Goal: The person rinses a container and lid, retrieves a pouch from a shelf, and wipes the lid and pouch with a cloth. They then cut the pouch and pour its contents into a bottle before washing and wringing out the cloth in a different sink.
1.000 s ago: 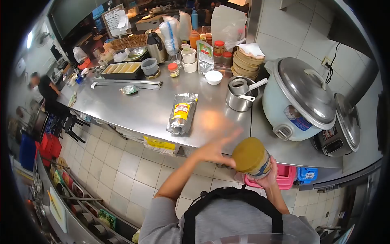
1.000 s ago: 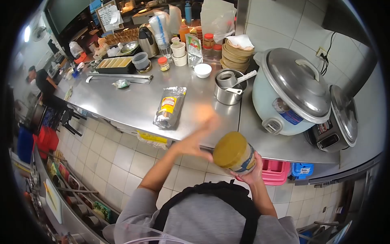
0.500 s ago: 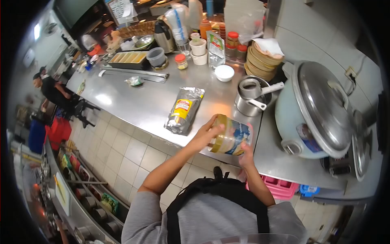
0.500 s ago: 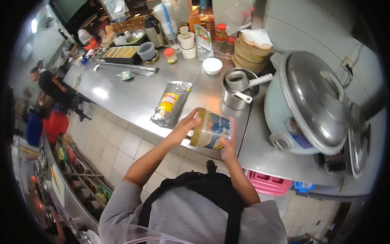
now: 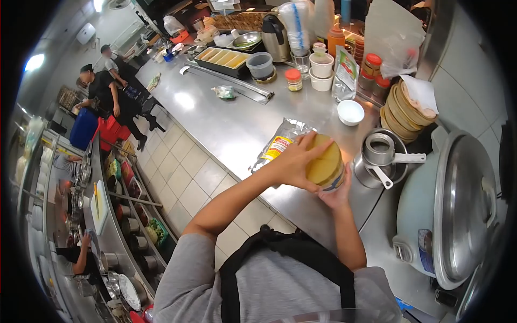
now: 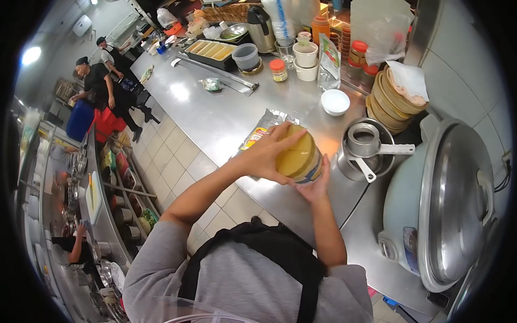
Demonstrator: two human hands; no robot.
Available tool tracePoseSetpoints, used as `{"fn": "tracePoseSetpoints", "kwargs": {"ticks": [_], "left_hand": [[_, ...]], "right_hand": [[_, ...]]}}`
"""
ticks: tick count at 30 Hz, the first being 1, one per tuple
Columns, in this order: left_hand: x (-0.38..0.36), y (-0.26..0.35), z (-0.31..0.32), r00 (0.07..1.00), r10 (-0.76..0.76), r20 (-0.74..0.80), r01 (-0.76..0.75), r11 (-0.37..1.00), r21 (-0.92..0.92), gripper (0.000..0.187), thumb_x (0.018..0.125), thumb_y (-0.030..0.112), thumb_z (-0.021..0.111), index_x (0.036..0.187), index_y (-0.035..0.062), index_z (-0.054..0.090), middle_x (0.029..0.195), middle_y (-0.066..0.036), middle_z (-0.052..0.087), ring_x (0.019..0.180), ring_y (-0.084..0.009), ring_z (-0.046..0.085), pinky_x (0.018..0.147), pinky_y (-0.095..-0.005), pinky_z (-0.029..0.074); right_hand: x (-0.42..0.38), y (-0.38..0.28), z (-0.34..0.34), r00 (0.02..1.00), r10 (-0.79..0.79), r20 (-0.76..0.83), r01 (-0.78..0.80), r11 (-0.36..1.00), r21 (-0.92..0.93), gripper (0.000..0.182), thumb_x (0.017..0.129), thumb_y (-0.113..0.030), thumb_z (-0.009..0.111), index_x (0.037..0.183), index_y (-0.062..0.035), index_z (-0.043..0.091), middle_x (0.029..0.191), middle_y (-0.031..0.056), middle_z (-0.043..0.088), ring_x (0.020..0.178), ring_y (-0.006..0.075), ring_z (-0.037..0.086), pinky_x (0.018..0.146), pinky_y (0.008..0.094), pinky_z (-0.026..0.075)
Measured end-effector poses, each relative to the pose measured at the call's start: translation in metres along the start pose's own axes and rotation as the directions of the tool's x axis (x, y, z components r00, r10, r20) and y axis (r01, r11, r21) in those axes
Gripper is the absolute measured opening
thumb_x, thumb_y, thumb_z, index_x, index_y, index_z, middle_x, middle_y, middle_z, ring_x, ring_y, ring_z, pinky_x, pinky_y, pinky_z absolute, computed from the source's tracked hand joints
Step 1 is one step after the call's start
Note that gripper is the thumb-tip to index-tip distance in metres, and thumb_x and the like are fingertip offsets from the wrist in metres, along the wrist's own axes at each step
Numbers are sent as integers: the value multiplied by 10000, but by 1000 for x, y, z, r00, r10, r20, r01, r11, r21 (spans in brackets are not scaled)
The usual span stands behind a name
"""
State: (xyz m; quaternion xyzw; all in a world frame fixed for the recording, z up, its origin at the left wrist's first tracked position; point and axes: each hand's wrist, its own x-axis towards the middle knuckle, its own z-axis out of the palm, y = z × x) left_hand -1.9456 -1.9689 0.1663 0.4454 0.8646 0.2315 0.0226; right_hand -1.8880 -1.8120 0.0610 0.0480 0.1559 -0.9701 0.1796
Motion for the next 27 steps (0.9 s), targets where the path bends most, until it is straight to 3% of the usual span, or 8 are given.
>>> {"fn": "tracePoseSetpoints", "kwargs": {"ticks": [4, 6, 10, 14, 17, 20, 22, 27], "left_hand": [[21, -20, 15, 993, -86, -83, 89, 996, 30, 1013, 456, 422, 734, 1339, 196, 292, 1294, -286, 246, 1067, -485, 363, 889, -477, 354], [34, -31, 15, 997, -52, -51, 57, 995, 87, 986, 451, 419, 730, 1322, 192, 327, 1285, -273, 262, 1084, -478, 351, 853, -496, 361], [59, -81, 48, 993, 66, -95, -49, 983, 174, 970, 467, 474, 724, 1316, 191, 349, 1310, -264, 248, 1145, -468, 292, 863, -550, 330], [58, -108, 57, 983, 168, -73, -161, 983, 91, 956, 514, 594, 691, 1309, 178, 361, 1351, -287, 188, 1240, -467, 180, 920, -613, 236], [30, -110, 27, 965, 227, -131, -232, 972, -27, 797, 614, 506, 696, 1261, 130, 424, 1365, -269, 183, 1252, -437, 197, 934, -563, 270], [-17, -138, 10, 957, 189, -220, -280, 805, -524, 584, 679, 301, 712, 1180, 88, 499, 1340, -227, 271, 1212, -386, 320, 942, -468, 324], [-62, -155, -6, 965, 99, -241, -228, 773, -592, 475, 692, 157, 704, 1125, 64, 533, 1245, -185, 411, 1119, -325, 449, 910, -380, 381], [-179, -208, -7, 890, -451, -68, 237, 585, -775, 322, 756, 64, 632, 1064, 23, 549, 1077, -124, 537, 970, -207, 532, 813, -305, 437]], "right_hand": [[26, 4, -37, 960, -152, -235, 136, 987, -83, 595, 846, -558, 314, 1275, -149, 369, 1141, 72, 508, 975, 226, 529, 749, 368, 465], [27, 1, -71, 756, -413, -507, 87, 832, -548, 550, 857, -512, 355, 1249, -129, 401, 983, 59, 542, 811, 168, 541, 666, 314, 457], [7, 21, -55, 648, -704, -290, 148, 490, -859, 307, 860, -263, 497, 1105, -77, 507, 850, 28, 541, 699, 99, 504, 587, 237, 412], [13, 49, -38, 578, -756, -307, 129, 456, -881, 240, 840, -135, 524, 1066, -53, 519, 822, 19, 541, 691, 84, 499, 585, 227, 406], [21, 33, -6, 461, -887, -7, 220, 122, -968, 171, 826, -98, 548, 983, -32, 561, 780, -16, 540, 682, 55, 504, 587, 201, 410], [26, -51, 56, 246, -903, 353, -121, -390, -913, 113, 794, -99, 572, 869, -23, 609, 720, 43, 591, 680, 112, 551, 599, 239, 431], [26, -119, 71, 190, -829, 526, -329, -559, -761, 152, 763, -112, 584, 879, -19, 617, 748, 114, 597, 683, 240, 571, 638, 323, 449], [27, -235, 72, 216, -689, 692, -805, -526, -273, 174, 769, -187, 563, 820, -27, 605, 802, 151, 598, 726, 336, 564, 654, 411, 443]]}}
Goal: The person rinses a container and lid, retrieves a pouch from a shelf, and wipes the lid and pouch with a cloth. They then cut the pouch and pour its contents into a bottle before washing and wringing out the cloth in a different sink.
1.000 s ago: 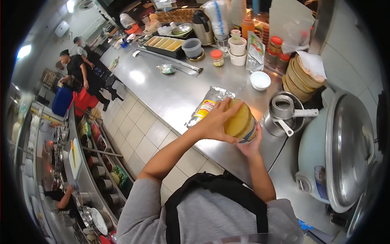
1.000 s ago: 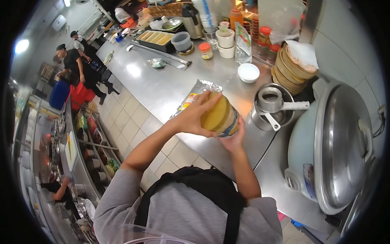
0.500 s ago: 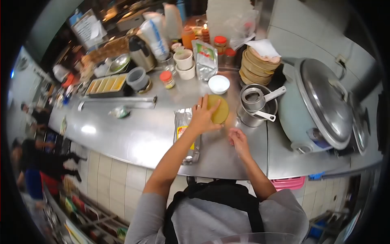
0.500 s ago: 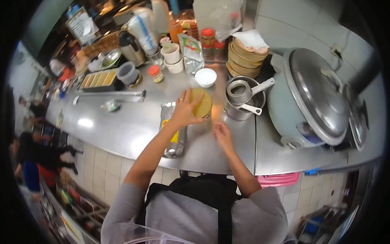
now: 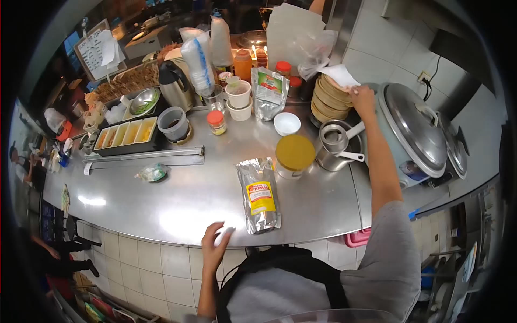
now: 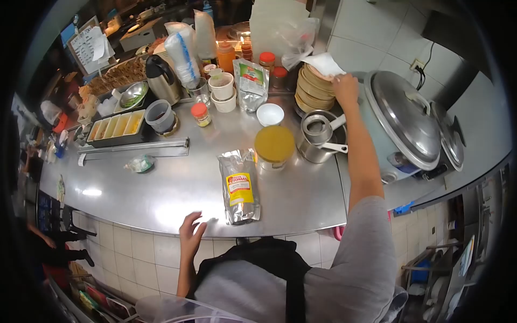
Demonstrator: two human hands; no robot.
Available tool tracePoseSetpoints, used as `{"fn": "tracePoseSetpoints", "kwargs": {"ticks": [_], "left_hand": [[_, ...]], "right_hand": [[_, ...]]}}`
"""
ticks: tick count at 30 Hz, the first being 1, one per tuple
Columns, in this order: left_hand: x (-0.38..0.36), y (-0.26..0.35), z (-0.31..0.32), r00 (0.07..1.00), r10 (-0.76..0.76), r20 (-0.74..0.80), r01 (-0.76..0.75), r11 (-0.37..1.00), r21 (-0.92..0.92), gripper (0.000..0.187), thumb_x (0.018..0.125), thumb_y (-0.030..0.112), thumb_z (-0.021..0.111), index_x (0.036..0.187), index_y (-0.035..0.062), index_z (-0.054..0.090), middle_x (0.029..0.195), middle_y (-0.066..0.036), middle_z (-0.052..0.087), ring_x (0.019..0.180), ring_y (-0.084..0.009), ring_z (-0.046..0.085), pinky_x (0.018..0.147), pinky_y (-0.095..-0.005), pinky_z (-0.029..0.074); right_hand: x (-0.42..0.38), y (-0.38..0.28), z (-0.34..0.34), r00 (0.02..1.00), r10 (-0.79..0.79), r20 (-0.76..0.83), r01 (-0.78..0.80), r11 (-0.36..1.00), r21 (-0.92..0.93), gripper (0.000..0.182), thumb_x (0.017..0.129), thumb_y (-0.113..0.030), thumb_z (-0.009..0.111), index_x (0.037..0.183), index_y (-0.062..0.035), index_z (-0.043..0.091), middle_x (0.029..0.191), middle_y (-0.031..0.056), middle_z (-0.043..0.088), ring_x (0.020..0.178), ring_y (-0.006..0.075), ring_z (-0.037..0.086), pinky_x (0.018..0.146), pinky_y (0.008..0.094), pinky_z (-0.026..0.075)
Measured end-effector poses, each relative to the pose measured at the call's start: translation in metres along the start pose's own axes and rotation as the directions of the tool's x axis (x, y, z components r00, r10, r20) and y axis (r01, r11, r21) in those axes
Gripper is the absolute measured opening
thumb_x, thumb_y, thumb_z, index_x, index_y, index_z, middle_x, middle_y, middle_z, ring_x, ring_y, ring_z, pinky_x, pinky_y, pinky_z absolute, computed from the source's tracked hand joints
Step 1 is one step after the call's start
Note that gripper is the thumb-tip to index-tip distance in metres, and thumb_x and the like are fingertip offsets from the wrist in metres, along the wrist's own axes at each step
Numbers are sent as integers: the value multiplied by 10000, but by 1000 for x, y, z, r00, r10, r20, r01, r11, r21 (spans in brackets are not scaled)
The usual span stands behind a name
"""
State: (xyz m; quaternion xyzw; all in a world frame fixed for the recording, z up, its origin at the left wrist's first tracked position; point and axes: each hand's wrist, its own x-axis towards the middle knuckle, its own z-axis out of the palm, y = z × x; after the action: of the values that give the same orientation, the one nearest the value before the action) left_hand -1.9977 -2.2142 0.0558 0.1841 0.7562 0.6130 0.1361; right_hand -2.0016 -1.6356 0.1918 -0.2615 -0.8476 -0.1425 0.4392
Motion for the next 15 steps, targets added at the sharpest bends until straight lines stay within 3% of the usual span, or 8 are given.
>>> {"fn": "tracePoseSetpoints", "kwargs": {"ticks": [2, 3, 5, 6, 9, 11, 15], "left_hand": [[-33, -13, -25, 975, -167, -150, 154, 984, -95, 285, 776, 56, 613, 1046, -6, 545, 1031, -106, 552, 950, -182, 536, 805, -290, 439], [-46, -12, -35, 947, -237, -217, 197, 962, -191, 275, 784, 58, 606, 1040, -19, 542, 1004, -99, 559, 943, -173, 536, 804, -283, 439], [-63, -10, -50, 924, -246, -292, 203, 964, -171, 268, 791, 56, 598, 1041, -22, 541, 998, -98, 560, 939, -168, 535, 803, -278, 438], [-67, -9, -53, 896, -256, -363, 207, 964, -169, 262, 798, 54, 589, 1042, -25, 539, 993, -96, 562, 935, -163, 534, 802, -272, 437], [-59, -1, -58, 913, -168, -373, 122, 982, -144, 256, 806, 50, 577, 1048, -23, 535, 995, -100, 558, 930, -156, 534, 798, -266, 435], [-48, 8, -53, 925, -128, -357, 86, 988, -131, 256, 806, 41, 571, 1051, -17, 532, 1000, -95, 557, 923, -155, 537, 796, -264, 436], [-31, 35, -45, 976, -16, -219, -1, 997, -76, 251, 803, 30, 565, 1050, -4, 536, 1001, -86, 557, 906, -157, 545, 793, -263, 437]], "right_hand": [[3, 17, 13, 978, 49, 202, -45, 999, -22, 164, 780, -201, 546, 796, -47, 600, 818, 156, 602, 747, 345, 572, 655, 420, 445], [9, 17, 10, 976, 61, 209, -59, 998, -14, 164, 780, -201, 546, 796, -47, 600, 818, 156, 602, 747, 345, 572, 655, 420, 445], [33, 24, -1, 969, 213, 123, -237, 942, 239, 165, 766, -219, 563, 795, -64, 609, 846, 145, 613, 784, 329, 586, 662, 413, 456], [38, 25, -4, 970, 212, 121, -236, 940, 246, 165, 766, -219, 563, 795, -64, 609, 846, 145, 613, 784, 329, 586, 662, 413, 456], [40, 24, -8, 960, 144, 239, -227, 901, 368, 188, 761, -243, 566, 795, -62, 604, 869, 136, 618, 809, 322, 588, 674, 407, 457], [28, 18, -3, 879, 26, 476, -56, 997, 50, 209, 761, -253, 560, 819, -56, 603, 842, 130, 620, 807, 316, 587, 674, 400, 452], [48, 23, 2, 898, 52, 437, -115, 986, 117, 225, 779, -267, 545, 840, -61, 612, 853, 130, 623, 797, 333, 585, 685, 398, 453]]}}
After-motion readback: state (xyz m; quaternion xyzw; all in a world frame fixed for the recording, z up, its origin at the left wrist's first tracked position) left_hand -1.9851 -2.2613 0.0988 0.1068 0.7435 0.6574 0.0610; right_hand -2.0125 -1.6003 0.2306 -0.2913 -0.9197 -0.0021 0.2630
